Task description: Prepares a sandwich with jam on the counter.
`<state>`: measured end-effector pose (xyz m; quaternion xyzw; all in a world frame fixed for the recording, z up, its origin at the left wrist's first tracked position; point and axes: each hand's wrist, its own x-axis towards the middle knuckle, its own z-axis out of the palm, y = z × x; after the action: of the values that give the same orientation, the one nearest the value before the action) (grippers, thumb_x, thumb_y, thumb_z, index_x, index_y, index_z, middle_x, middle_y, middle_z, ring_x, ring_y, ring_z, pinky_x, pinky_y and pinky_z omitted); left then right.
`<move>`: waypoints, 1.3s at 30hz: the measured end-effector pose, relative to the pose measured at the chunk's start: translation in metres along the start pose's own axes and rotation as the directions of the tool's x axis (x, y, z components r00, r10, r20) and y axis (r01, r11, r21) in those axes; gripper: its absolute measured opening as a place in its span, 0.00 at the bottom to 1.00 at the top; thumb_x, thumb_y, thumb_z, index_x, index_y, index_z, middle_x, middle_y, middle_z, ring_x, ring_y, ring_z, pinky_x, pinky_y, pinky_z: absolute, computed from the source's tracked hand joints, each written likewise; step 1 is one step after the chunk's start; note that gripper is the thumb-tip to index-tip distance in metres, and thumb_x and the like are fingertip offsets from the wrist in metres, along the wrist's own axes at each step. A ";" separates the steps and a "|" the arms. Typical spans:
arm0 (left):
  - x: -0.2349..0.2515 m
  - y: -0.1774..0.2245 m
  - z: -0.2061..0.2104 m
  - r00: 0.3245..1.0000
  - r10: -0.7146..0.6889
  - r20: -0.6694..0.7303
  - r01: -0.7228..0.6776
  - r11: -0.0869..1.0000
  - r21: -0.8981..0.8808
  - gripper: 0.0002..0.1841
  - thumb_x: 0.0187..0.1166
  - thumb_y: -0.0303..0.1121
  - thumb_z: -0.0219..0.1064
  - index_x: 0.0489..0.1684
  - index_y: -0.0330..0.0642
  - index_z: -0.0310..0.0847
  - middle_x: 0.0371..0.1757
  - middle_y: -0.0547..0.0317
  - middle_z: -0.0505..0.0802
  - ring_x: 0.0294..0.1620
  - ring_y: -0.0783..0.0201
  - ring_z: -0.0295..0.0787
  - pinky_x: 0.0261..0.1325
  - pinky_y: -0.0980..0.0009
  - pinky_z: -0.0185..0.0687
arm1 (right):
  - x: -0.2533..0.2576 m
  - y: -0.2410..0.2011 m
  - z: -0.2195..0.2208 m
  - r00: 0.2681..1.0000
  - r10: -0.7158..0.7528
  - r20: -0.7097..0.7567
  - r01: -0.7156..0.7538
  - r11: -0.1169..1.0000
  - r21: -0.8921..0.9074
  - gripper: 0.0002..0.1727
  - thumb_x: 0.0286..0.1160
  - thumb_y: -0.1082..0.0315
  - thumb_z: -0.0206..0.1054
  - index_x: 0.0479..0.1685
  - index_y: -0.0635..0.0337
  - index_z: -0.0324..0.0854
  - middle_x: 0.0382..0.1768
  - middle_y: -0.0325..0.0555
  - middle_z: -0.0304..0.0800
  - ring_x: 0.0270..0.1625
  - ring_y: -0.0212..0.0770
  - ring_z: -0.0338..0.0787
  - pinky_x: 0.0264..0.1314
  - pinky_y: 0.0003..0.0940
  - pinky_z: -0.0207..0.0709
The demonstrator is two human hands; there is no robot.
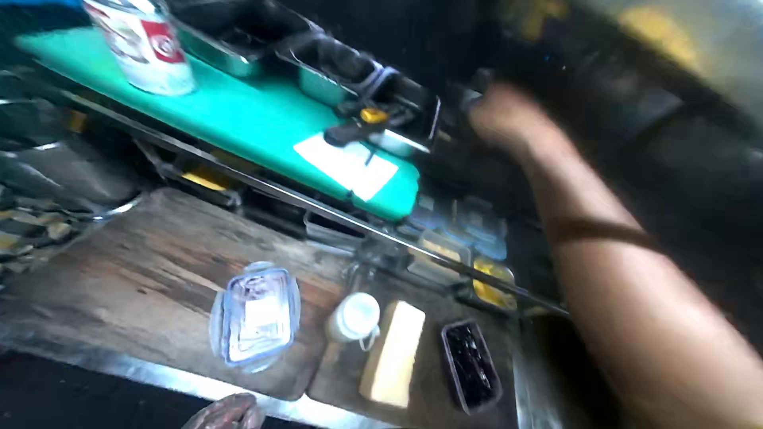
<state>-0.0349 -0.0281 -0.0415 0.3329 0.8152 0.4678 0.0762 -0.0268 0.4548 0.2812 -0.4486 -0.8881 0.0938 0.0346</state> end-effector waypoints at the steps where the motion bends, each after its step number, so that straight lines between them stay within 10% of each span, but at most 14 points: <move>1: -0.010 0.010 0.009 1.000 0.011 0.017 -0.009 0.996 -0.090 0.12 0.81 0.34 0.69 0.45 0.30 0.88 0.49 0.39 0.93 0.53 0.57 0.91 0.60 0.63 0.88 | -0.041 0.020 0.006 0.992 -0.077 -0.101 0.080 0.996 0.032 0.20 0.86 0.61 0.56 0.70 0.59 0.75 0.47 0.57 0.90 0.46 0.55 0.92 0.48 0.62 0.84; 5: -0.047 0.057 0.052 0.972 0.055 0.227 0.046 0.907 -0.418 0.11 0.81 0.31 0.70 0.48 0.30 0.88 0.49 0.45 0.94 0.52 0.62 0.92 0.61 0.62 0.90 | -0.244 0.150 0.105 0.959 -0.191 -0.212 0.247 0.927 0.282 0.14 0.84 0.63 0.52 0.55 0.57 0.79 0.30 0.39 0.85 0.28 0.37 0.86 0.26 0.41 0.83; 10: -0.074 0.139 0.128 0.803 -0.122 0.583 0.481 0.710 -0.514 0.14 0.84 0.26 0.63 0.60 0.27 0.83 0.56 0.45 0.95 0.52 0.53 0.96 0.58 0.55 0.95 | -0.408 0.272 0.218 0.992 0.082 0.100 -0.105 0.961 0.255 0.31 0.77 0.72 0.58 0.82 0.42 0.77 0.57 0.50 0.95 0.47 0.54 0.96 0.48 0.62 0.88; 15: -0.080 0.164 0.240 0.591 -0.449 0.670 0.801 0.426 -0.421 0.23 0.91 0.40 0.57 0.79 0.35 0.74 0.71 0.42 0.87 0.67 0.50 0.88 0.64 0.52 0.87 | -0.421 0.287 0.231 0.887 0.254 0.385 -0.269 0.963 -0.017 0.28 0.88 0.59 0.50 0.87 0.31 0.69 0.61 0.53 0.92 0.53 0.61 0.94 0.54 0.64 0.83; 24: -0.082 0.198 0.298 0.573 -0.592 0.566 0.815 0.343 -0.466 0.27 0.94 0.50 0.48 0.72 0.36 0.77 0.63 0.42 0.89 0.59 0.52 0.88 0.57 0.52 0.86 | -0.402 0.233 0.231 0.713 0.326 0.621 -0.431 0.902 0.021 0.23 0.87 0.59 0.51 0.79 0.45 0.75 0.59 0.59 0.91 0.64 0.62 0.89 0.66 0.63 0.79; 27: -0.079 0.199 0.294 0.555 -0.584 0.592 0.830 0.340 -0.443 0.29 0.95 0.52 0.46 0.77 0.36 0.73 0.72 0.40 0.85 0.68 0.49 0.85 0.64 0.48 0.83 | -0.405 0.235 0.250 0.693 0.358 0.626 -0.648 0.691 0.321 0.23 0.87 0.64 0.52 0.78 0.52 0.78 0.61 0.56 0.90 0.63 0.52 0.90 0.69 0.53 0.81; 29: -0.077 0.196 0.292 0.538 -0.547 0.641 0.842 0.305 -0.446 0.31 0.94 0.54 0.44 0.81 0.37 0.70 0.76 0.41 0.82 0.73 0.49 0.82 0.69 0.47 0.81 | -0.417 0.238 0.275 0.701 0.406 0.586 -0.712 0.357 0.605 0.19 0.88 0.68 0.54 0.72 0.62 0.80 0.43 0.51 0.90 0.33 0.41 0.88 0.39 0.38 0.84; 31: -0.070 0.193 0.286 0.512 -0.498 0.699 0.859 0.294 -0.420 0.31 0.94 0.54 0.45 0.81 0.38 0.70 0.76 0.42 0.83 0.73 0.49 0.83 0.70 0.47 0.81 | -0.427 0.238 0.289 0.651 0.419 0.633 -0.675 -0.063 0.735 0.19 0.89 0.69 0.55 0.74 0.62 0.77 0.29 0.47 0.85 0.16 0.32 0.72 0.15 0.27 0.64; 33: -0.058 0.188 0.268 0.591 -0.428 0.684 0.775 0.536 -0.335 0.24 0.94 0.45 0.52 0.77 0.37 0.75 0.72 0.44 0.87 0.70 0.53 0.87 0.69 0.54 0.85 | -0.435 0.239 0.296 0.653 0.380 0.655 -0.602 -0.265 0.754 0.21 0.90 0.66 0.54 0.79 0.57 0.74 0.27 0.46 0.84 0.12 0.30 0.66 0.11 0.24 0.57; 36: -0.035 0.177 0.221 0.893 -0.080 0.444 0.149 0.981 -0.122 0.18 0.84 0.39 0.64 0.66 0.40 0.87 0.63 0.54 0.93 0.65 0.63 0.90 0.72 0.62 0.84 | -0.442 0.243 0.297 0.727 0.374 0.575 -0.525 -0.236 0.817 0.23 0.91 0.67 0.52 0.82 0.58 0.72 0.30 0.50 0.88 0.13 0.30 0.70 0.12 0.25 0.62; 39: -0.011 0.148 0.201 0.919 0.178 0.352 -0.297 0.899 0.322 0.27 0.76 0.57 0.64 0.68 0.54 0.88 0.76 0.49 0.86 0.79 0.46 0.79 0.80 0.46 0.73 | -0.443 0.248 0.288 0.768 0.371 0.522 -0.484 -0.199 0.852 0.24 0.90 0.67 0.52 0.83 0.58 0.70 0.36 0.55 0.91 0.18 0.34 0.78 0.17 0.27 0.71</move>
<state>0.1308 0.1592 -0.0337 0.5094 0.8184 0.2530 0.0823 0.3910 0.2034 -0.0404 -0.5558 -0.3451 0.7076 0.2667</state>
